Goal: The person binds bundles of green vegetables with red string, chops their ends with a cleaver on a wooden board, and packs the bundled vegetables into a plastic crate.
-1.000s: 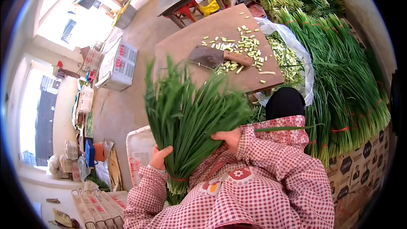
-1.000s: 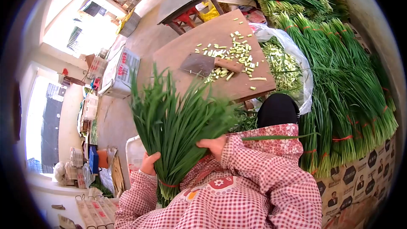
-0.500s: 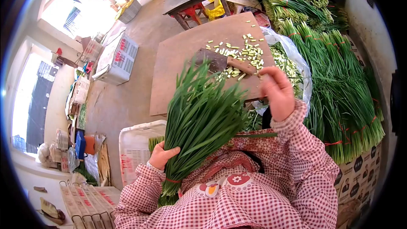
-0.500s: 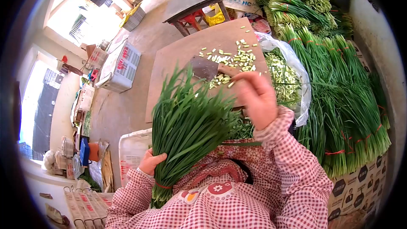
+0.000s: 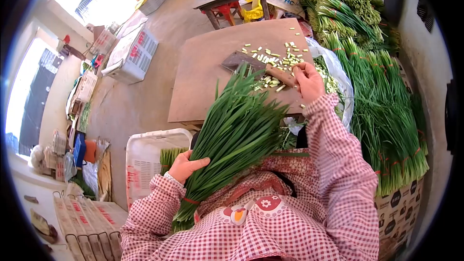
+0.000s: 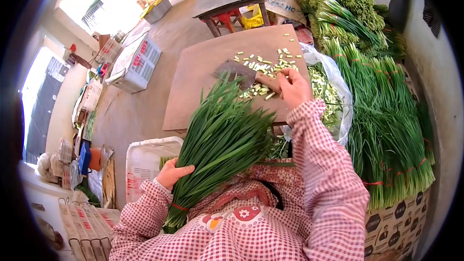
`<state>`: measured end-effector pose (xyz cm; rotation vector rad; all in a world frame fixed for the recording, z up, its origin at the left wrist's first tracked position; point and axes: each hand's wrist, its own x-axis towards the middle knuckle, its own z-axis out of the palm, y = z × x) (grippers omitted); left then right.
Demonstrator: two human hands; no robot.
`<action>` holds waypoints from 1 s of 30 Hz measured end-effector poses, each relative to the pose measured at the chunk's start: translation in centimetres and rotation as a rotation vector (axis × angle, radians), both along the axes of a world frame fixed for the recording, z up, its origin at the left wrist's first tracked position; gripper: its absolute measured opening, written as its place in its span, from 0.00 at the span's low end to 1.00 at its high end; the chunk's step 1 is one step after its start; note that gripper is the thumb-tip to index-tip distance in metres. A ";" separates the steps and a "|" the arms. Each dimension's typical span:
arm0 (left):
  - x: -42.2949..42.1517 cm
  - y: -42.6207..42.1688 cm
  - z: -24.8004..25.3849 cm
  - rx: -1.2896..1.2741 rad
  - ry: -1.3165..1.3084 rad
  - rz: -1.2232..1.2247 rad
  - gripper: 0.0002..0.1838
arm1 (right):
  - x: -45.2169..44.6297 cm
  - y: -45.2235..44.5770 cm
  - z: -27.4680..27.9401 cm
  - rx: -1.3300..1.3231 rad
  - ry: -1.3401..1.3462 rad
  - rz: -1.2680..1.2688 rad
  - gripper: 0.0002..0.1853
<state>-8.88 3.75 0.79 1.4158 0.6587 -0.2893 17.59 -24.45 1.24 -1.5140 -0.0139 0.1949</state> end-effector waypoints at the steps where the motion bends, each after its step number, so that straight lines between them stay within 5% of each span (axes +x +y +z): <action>1: 0.1 0.0 -0.1 -0.011 0.000 0.003 0.25 | -1.5 -0.4 1.7 -0.036 -0.032 0.086 0.10; 6: 1.3 -0.5 0.1 0.027 0.013 -0.092 0.25 | -4.0 1.8 3.0 -0.485 -0.421 0.587 0.17; 9: 1.4 -1.0 0.5 0.083 0.005 -0.107 0.25 | -3.7 4.2 0.2 -0.231 -0.523 0.592 0.13; 12: 1.1 -0.5 0.1 0.088 0.006 -0.100 0.24 | -3.8 4.9 -1.3 -0.248 -0.631 0.468 0.11; 15: 0.5 0.0 0.1 0.020 0.018 -0.051 0.24 | -1.2 3.3 -0.4 -0.149 0.065 0.045 0.12; 19: -1.1 3.0 -0.7 -0.155 0.000 0.055 0.22 | 0.1 -1.5 -0.3 0.054 0.112 -0.069 0.17; 21: -2.0 4.8 -1.2 -0.373 -0.042 0.144 0.19 | -0.5 -4.3 -0.4 -0.161 0.303 0.214 0.21; 26: -3.0 5.4 0.2 -0.306 -0.084 0.289 0.19 | -8.2 -2.5 -2.3 -0.380 0.312 1.106 0.26; 28: -2.8 3.4 1.9 -0.073 -0.144 0.346 0.19 | -12.3 0.2 -4.1 -0.099 0.465 1.221 0.26; 30: -2.8 0.2 2.9 0.085 -0.198 0.324 0.24 | -16.2 3.6 -5.7 0.272 0.764 0.986 0.27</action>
